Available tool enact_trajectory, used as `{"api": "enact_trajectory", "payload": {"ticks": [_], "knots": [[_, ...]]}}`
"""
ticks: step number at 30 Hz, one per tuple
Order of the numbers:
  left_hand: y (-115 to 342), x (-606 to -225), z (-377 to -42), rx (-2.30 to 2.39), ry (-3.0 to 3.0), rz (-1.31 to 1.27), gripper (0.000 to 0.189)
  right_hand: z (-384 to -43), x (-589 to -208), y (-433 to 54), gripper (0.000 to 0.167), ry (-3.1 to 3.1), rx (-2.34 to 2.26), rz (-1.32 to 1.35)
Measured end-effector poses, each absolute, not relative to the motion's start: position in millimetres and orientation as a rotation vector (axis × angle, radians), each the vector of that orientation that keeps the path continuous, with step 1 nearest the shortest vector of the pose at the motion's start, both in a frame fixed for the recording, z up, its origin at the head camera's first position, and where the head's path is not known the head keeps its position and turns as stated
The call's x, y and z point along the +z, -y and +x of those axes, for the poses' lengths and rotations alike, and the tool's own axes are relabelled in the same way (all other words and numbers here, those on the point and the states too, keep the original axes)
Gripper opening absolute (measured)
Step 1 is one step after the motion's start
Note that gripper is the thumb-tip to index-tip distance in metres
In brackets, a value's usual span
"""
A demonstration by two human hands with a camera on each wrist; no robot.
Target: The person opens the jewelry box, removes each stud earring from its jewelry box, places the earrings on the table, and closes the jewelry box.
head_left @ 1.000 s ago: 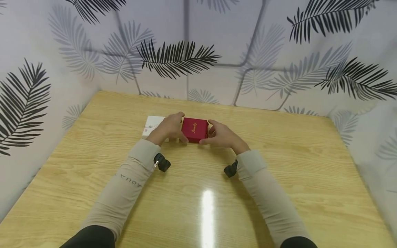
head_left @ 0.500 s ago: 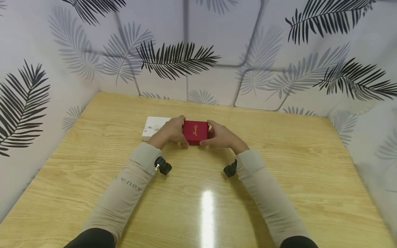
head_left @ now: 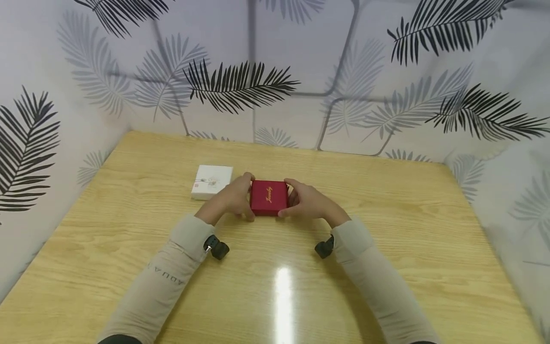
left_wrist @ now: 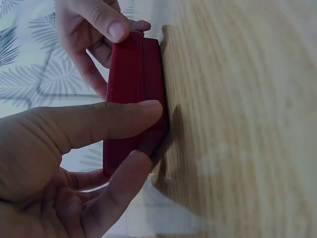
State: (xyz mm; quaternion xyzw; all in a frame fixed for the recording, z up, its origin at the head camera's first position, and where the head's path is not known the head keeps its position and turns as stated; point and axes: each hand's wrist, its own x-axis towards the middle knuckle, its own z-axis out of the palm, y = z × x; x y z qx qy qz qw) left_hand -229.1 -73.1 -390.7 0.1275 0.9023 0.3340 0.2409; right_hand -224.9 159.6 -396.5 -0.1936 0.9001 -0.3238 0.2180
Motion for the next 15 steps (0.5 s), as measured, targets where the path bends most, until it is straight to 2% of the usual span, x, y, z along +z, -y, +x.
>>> {"api": "enact_trajectory", "payload": {"ticks": [15], "knots": [[76, -401, -197, 1.163, -2.316, 0.357, 0.108, -189, -395, -165, 0.098, -2.502, -0.907, -0.568]]}}
